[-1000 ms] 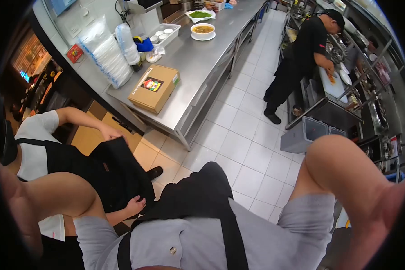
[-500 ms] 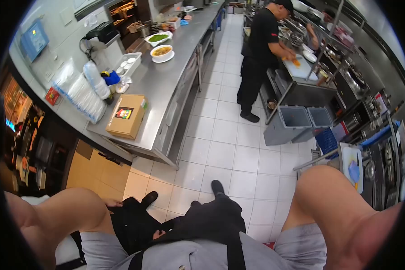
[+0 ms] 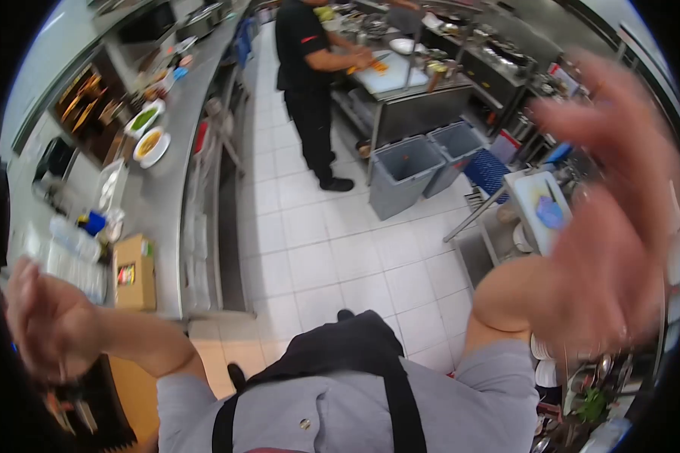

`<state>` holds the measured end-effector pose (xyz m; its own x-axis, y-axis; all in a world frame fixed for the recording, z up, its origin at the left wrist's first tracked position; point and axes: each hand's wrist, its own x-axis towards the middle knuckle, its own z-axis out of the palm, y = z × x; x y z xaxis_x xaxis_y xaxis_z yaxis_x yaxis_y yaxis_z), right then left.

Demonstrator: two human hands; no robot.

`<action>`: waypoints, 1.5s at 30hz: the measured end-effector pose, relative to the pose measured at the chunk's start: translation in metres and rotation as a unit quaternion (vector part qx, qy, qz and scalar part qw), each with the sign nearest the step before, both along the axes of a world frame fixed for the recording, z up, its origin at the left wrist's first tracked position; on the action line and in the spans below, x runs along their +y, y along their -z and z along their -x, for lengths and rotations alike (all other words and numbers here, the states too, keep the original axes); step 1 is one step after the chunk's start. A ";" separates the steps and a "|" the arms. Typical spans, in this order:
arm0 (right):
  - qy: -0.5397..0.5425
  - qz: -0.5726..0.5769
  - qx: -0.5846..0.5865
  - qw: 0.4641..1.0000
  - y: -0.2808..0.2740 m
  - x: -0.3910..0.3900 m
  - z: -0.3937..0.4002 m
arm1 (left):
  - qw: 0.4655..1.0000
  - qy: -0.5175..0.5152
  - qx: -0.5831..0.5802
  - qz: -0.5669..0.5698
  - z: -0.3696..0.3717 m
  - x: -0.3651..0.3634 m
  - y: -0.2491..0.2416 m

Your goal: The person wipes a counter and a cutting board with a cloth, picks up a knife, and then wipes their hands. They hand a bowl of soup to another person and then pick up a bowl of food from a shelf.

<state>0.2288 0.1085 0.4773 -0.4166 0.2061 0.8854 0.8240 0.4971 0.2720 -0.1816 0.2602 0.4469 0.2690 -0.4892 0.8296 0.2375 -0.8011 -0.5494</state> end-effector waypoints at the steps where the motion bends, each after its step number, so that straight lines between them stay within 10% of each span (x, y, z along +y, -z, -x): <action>1: 0.133 0.043 0.167 0.976 0.017 0.026 0.010 | 0.992 -0.023 -0.054 0.112 -0.025 0.015 0.019; 7: 0.146 0.406 0.389 0.814 0.080 0.281 -0.179 | 0.760 -0.055 -0.078 0.643 -0.038 0.170 0.114; 9: 0.302 0.418 0.253 0.818 0.126 0.350 -0.190 | 0.724 -0.174 -0.035 0.667 -0.003 0.214 0.168; 16: -0.010 0.774 0.101 0.625 0.306 0.492 -0.034 | 0.481 -0.211 -0.063 0.849 0.098 0.306 0.301; 23: -0.046 0.846 0.230 0.478 0.565 0.549 0.078 | 0.326 -0.084 -0.377 0.863 0.207 0.462 0.410; 26: 0.043 0.808 -0.116 0.576 0.713 0.503 0.023 | 0.273 0.013 -0.463 0.843 0.216 0.537 0.427; 28: 0.101 0.920 -0.283 0.252 0.711 0.479 -0.002 | 0.262 0.018 -0.480 0.837 0.217 0.589 0.440; 36: 0.108 0.936 0.082 0.325 0.638 0.478 -0.069 | 0.218 0.040 -0.572 0.790 0.201 0.713 0.456; 42: 0.063 0.902 -0.104 0.415 0.687 0.580 -0.089 | 0.202 -0.020 -0.615 0.762 0.200 0.721 0.452; 45: -0.082 0.706 -0.404 0.576 0.759 0.682 -0.103 | 0.184 -0.028 -0.641 0.744 0.193 0.711 0.451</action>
